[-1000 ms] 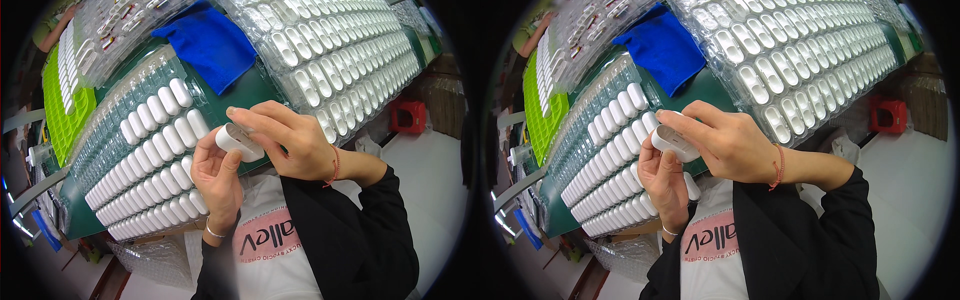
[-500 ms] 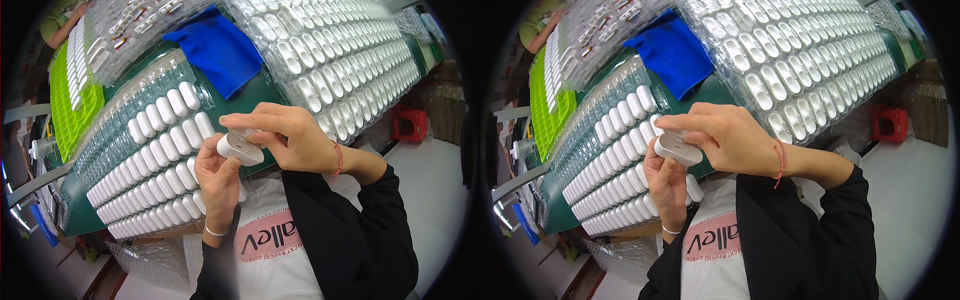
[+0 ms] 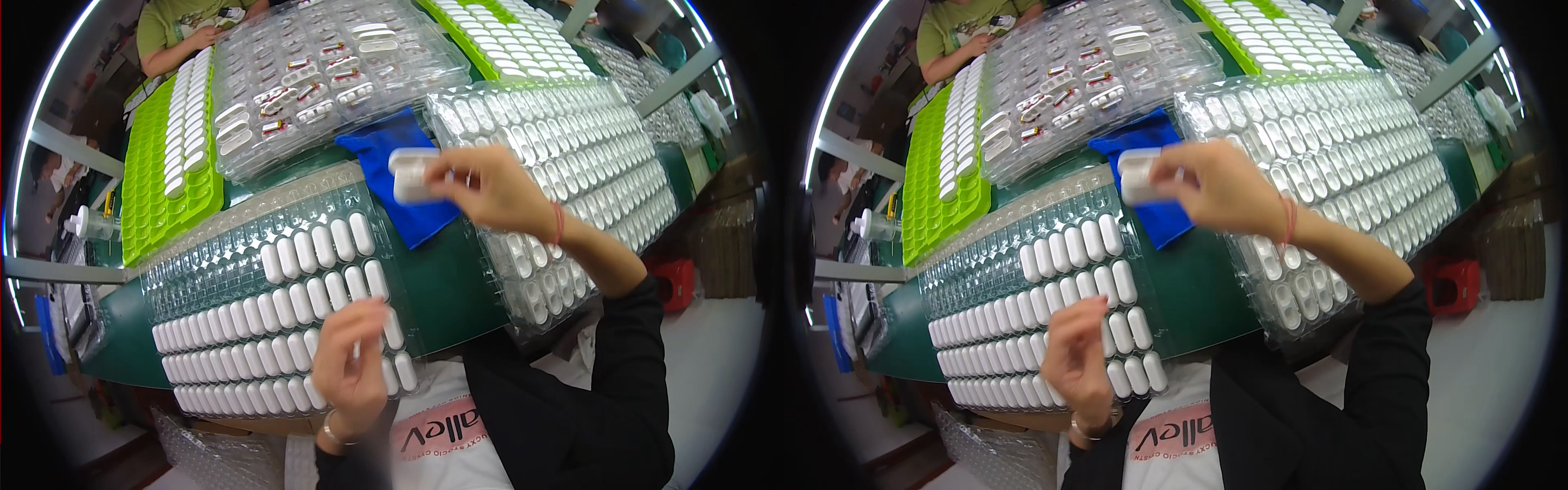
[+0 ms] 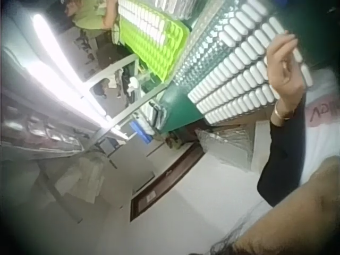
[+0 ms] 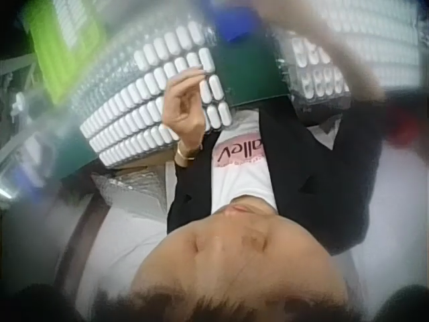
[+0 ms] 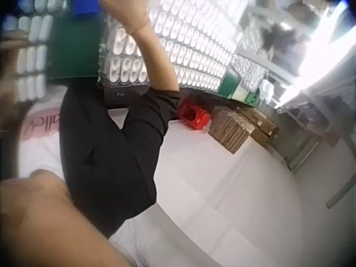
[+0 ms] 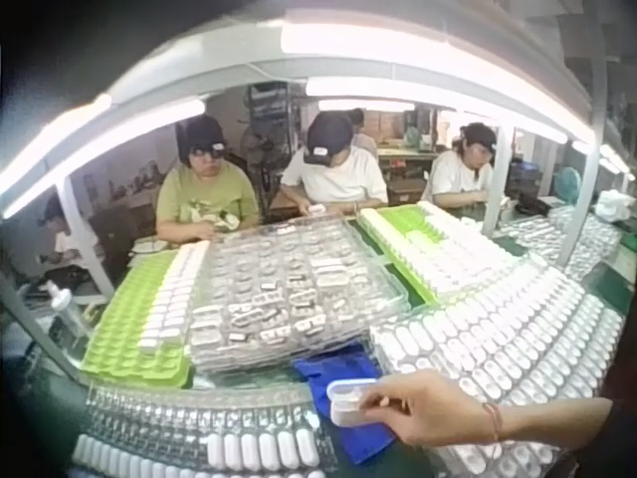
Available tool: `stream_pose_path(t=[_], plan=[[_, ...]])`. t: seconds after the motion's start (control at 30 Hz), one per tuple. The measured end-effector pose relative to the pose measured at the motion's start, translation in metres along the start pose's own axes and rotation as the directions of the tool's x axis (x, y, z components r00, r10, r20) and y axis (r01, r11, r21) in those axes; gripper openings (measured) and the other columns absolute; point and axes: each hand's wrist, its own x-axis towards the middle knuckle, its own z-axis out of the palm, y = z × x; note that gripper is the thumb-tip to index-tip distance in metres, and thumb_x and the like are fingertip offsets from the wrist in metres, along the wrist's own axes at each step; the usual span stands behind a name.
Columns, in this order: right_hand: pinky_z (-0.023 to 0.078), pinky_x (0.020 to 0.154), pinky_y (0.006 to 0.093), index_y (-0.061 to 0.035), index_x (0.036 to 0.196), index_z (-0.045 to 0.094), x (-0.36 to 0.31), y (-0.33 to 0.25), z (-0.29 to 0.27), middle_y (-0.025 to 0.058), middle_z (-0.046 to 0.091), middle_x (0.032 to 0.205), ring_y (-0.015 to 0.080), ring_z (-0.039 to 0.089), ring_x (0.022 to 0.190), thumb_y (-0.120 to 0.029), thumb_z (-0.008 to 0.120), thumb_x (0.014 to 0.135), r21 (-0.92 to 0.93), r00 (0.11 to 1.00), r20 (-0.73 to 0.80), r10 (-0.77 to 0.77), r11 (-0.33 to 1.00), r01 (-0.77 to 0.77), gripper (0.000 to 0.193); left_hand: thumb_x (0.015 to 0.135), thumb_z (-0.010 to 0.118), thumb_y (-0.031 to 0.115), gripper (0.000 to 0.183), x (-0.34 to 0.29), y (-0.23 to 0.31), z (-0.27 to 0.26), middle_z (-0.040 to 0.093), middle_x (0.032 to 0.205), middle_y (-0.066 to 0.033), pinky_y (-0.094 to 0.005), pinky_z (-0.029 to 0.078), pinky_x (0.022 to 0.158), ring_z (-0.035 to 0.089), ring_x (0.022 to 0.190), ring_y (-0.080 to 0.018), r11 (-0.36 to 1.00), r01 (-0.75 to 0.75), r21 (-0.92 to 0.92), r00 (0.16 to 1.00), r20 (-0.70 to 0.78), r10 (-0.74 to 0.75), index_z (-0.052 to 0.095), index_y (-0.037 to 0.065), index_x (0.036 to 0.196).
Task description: The person picks up a white earbud case and a lid by hand, fits the lid onto the case, and presses them together. After closing the case, the person places it into a clear plastic tray and repeats the process.
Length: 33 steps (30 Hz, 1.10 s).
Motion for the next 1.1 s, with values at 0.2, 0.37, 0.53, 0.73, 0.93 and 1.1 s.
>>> stream_pose_path(t=[0.2, 0.37, 0.53, 0.73, 0.93, 1.1], plan=[[0.052, 0.067, 0.0321, -0.0046, 0.095, 0.072, 0.158, 0.102, -0.083, 0.0115, 0.072, 0.081, 0.0226, 0.067, 0.069, -0.008, 0.068, 0.083, -0.554, 0.939, -0.212, -0.271, 0.825, 0.113, 0.013, 0.092, 0.064, 0.018, 0.025, 0.068, 0.128, -0.033, 0.069, 0.117, 0.0021, -0.0367, 0.050, 0.092, 0.059, 0.112, -0.0017, -0.108, -0.770, 0.629, 0.427, 0.634, 0.645, 0.071, 0.023, 0.115], [0.053, 0.075, 0.0418, -0.0086, 0.089, 0.072, 0.221, 0.166, -0.104, 0.0138, 0.071, 0.085, 0.0335, 0.068, 0.083, -0.009, 0.062, 0.080, -0.649, 0.952, -0.250, -0.176, 0.760, -0.030, 0.013, 0.098, 0.052, 0.014, 0.020, 0.085, 0.118, -0.068, 0.070, 0.099, 0.0027, -0.0260, 0.041, 0.071, 0.063, 0.095, -0.0055, -0.574, -0.473, 0.668, -0.131, 0.591, 0.796, 0.071, 0.021, 0.101], [0.053, 0.075, 0.0409, -0.0074, 0.089, 0.072, 0.244, 0.174, -0.084, 0.0145, 0.071, 0.085, 0.0338, 0.067, 0.084, -0.010, 0.063, 0.081, -0.614, 0.986, -0.109, -0.125, 0.789, 0.032, 0.012, 0.094, 0.044, 0.001, 0.031, 0.059, 0.109, -0.079, 0.072, 0.096, 0.0037, -0.0257, 0.040, 0.068, 0.064, 0.095, -0.0067, -0.405, -0.475, 0.781, -0.015, 0.453, 0.891, 0.070, 0.017, 0.101], [0.053, 0.078, 0.0416, -0.0053, 0.097, 0.074, 0.216, 0.191, -0.098, 0.0177, 0.072, 0.092, 0.0361, 0.068, 0.084, -0.015, 0.064, 0.086, -0.617, 0.972, -0.131, -0.193, 0.784, 0.072, 0.018, 0.086, 0.051, -0.010, 0.020, 0.060, 0.038, -0.089, 0.068, 0.100, -0.0198, -0.0364, 0.052, 0.076, 0.065, 0.089, -0.0302, 0.510, -0.216, 0.833, 0.930, 0.015, 0.368, 0.065, -0.006, 0.101], [0.054, 0.070, 0.0334, -0.0060, 0.105, 0.073, 0.126, 0.109, -0.080, 0.0142, 0.074, 0.089, 0.0252, 0.070, 0.075, -0.014, 0.064, 0.090, -0.492, 0.969, -0.191, -0.157, 0.870, 0.044, 0.019, 0.086, 0.066, 0.004, 0.030, 0.079, -0.094, -0.106, 0.068, 0.103, -0.0127, -0.0381, 0.053, 0.075, 0.066, 0.090, -0.0291, 0.391, 0.216, 0.895, 0.976, -0.182, -0.124, 0.064, 0.002, 0.116], [0.050, 0.062, 0.0281, -0.0017, 0.101, 0.072, 0.010, 0.046, -0.053, 0.0090, 0.073, 0.083, 0.0154, 0.065, 0.066, -0.010, 0.067, 0.090, -0.291, 0.994, -0.105, -0.018, 0.957, -0.014, 0.015, 0.083, 0.071, 0.010, 0.036, 0.077, -0.114, -0.113, 0.067, 0.102, -0.0163, -0.0414, 0.053, 0.081, 0.066, 0.090, -0.0341, 0.274, 0.133, 0.953, 0.991, -0.135, -0.013, 0.063, 0.001, 0.117]])
